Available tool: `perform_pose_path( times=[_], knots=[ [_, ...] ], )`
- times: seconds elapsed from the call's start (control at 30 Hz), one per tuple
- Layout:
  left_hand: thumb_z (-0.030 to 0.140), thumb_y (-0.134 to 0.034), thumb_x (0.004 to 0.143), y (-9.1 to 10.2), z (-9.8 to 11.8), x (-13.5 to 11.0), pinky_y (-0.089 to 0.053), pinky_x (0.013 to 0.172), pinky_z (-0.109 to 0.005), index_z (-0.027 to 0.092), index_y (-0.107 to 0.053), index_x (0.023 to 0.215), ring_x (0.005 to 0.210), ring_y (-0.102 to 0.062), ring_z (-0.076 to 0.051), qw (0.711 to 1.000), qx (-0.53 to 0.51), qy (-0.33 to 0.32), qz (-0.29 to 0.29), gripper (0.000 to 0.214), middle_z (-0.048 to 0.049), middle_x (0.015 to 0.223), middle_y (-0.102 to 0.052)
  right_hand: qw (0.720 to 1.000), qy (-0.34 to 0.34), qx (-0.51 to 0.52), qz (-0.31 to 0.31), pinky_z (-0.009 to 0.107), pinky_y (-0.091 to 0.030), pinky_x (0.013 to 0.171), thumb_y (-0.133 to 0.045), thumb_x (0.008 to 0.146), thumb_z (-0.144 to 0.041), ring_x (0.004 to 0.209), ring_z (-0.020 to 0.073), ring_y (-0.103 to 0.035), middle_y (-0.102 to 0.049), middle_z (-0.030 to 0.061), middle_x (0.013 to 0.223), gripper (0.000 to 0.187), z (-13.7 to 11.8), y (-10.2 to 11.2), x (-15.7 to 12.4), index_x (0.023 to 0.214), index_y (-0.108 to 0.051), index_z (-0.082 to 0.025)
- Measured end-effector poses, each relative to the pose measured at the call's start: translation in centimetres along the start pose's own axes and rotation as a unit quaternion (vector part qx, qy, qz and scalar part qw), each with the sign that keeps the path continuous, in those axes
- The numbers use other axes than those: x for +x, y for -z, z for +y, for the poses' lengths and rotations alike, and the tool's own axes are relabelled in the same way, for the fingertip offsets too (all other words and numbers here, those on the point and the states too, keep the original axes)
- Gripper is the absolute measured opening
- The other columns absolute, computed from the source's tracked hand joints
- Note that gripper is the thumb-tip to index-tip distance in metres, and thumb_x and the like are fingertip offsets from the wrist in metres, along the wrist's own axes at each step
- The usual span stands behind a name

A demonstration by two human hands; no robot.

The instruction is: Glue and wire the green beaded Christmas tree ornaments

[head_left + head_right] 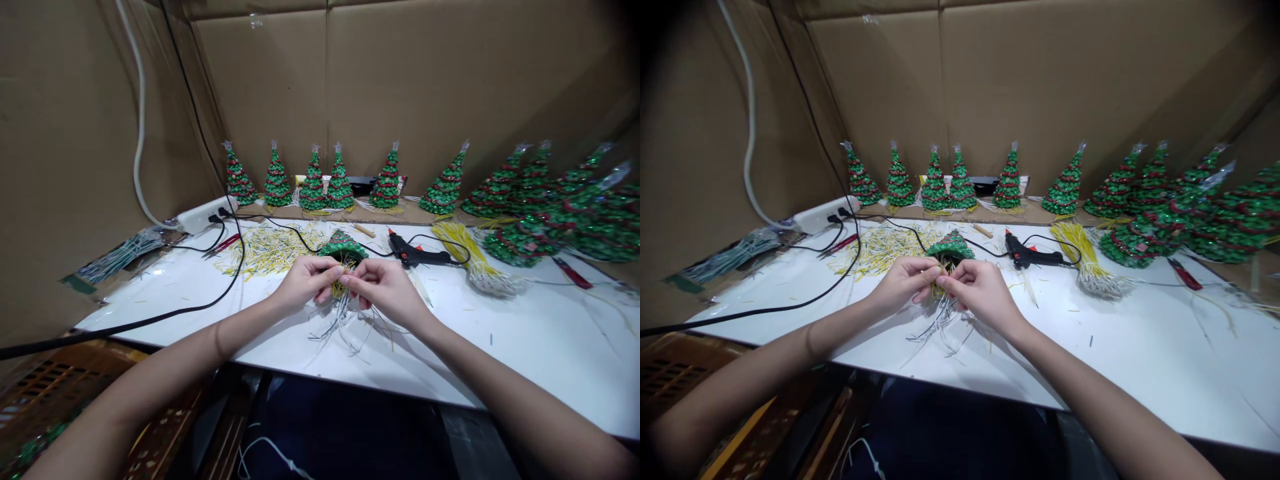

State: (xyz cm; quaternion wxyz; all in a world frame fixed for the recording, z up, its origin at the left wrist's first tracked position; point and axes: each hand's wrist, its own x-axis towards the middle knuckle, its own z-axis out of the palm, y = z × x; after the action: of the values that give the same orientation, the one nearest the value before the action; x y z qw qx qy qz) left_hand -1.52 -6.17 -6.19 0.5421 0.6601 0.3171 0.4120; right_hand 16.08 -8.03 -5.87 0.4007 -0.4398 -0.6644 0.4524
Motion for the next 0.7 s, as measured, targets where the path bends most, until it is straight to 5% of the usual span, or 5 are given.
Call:
perform_pose_path(
  times=[0.2, 0.33, 0.53, 0.7],
  knots=[
    [0.043, -0.062, 0.081, -0.1, 0.0, -0.1, -0.031, 0.035, -0.014, 0.012, -0.061, 0.073, 0.032, -0.045, -0.004, 0.999, -0.002, 0.033, -0.026, 0.033, 0.0053, 0.040, -0.050, 0.991, 0.082, -0.096, 0.051, 0.019, -0.031, 0.041, -0.071, 0.071, -0.040, 0.046, 0.0076, -0.045, -0.051, -0.0031, 0.053, 0.032, -0.5, 0.5, -0.2, 0.064, -0.049, -0.017],
    [0.043, -0.061, 0.082, -0.3, 0.1, -0.1, -0.033, 0.033, -0.014, 0.011, -0.061, 0.074, 0.033, -0.049, -0.003, 0.998, -0.019, 0.041, -0.046, 0.033, 0.0000, 0.060, -0.062, 0.991, 0.091, -0.084, 0.043, 0.021, -0.033, 0.043, -0.059, 0.082, -0.038, 0.046, 0.0081, -0.045, -0.055, -0.0005, 0.057, 0.026, -1.1, 0.9, -0.3, 0.070, -0.057, -0.016],
    [0.041, -0.061, 0.081, -0.7, 0.3, -0.1, -0.027, 0.031, -0.013, 0.012, -0.056, 0.068, 0.030, -0.043, -0.002, 0.998, -0.024, 0.038, -0.041, 0.033, 0.0061, 0.048, -0.050, 0.982, 0.132, -0.117, 0.064, 0.024, -0.035, 0.047, -0.056, 0.084, -0.037, 0.051, 0.0105, -0.046, -0.054, 0.0001, 0.059, 0.025, -1.0, 1.0, -0.4, 0.071, -0.059, -0.016],
    [0.041, -0.062, 0.081, -0.5, -0.6, -0.1, -0.022, 0.031, -0.014, 0.011, -0.056, 0.071, 0.031, -0.041, 0.000, 0.998, -0.037, 0.052, -0.024, 0.032, 0.0041, 0.058, -0.053, 0.964, 0.155, -0.115, 0.184, 0.024, -0.033, 0.045, -0.054, 0.086, -0.038, 0.048, 0.0102, -0.043, -0.051, -0.0005, 0.059, 0.026, -1.9, 2.8, -0.4, 0.069, -0.054, -0.018]
  ],
)
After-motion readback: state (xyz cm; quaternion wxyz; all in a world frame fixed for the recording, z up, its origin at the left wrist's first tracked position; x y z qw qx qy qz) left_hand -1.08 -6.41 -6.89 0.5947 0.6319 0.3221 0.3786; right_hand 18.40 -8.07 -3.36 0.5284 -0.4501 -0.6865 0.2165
